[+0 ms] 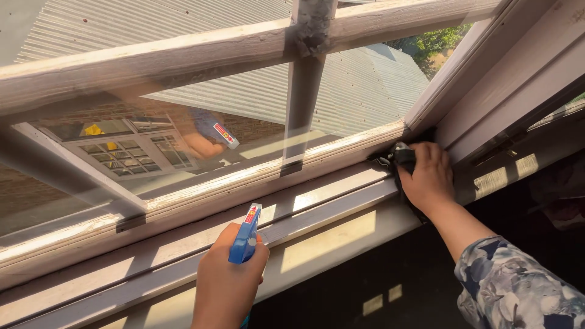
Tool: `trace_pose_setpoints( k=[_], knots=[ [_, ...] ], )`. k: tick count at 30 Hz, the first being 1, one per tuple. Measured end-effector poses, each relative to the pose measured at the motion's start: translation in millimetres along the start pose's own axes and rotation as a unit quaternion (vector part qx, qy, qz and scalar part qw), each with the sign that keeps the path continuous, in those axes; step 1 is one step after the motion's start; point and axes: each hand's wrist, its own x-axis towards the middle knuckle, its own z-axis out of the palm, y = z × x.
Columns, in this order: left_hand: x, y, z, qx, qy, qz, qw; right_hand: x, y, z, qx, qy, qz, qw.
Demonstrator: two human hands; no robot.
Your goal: The person sprays a blue cleaning solution onto a window sill and wipes it with a dark cloth. They then move to an adjacent window with a mesh screen and wipe the frame and screen. The person continues to spray and wipe the upper frame of the second window.
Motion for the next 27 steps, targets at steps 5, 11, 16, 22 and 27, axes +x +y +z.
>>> trace_pose_setpoints(
  k=[5,11,16,22,27],
  knots=[
    [-7.2,8.4,13.4,0.010,0.001,0.042,0.999,-31.3,-70.1,4.6,0.004,0.061,0.100,0.993],
    [-8.5,17.4,26.6,0.008,0.004,0.094,0.996,-113.9,-198.2,26.0,0.050,0.066,-0.108,0.991],
    [-7.9,24.4,34.3,0.001,0.008,0.122,0.992,-96.2,-184.0,17.3,0.039,-0.031,-0.216,0.975],
    [-12.9,34.2,37.0,0.011,-0.004,0.061,0.998,-33.3,-72.4,-20.6,0.037,-0.093,-0.041,0.994],
    [-5.9,23.6,43.6,0.025,0.003,0.092,0.995,-5.5,-8.8,-9.9,-0.044,-0.014,0.035,0.998]
  ],
)
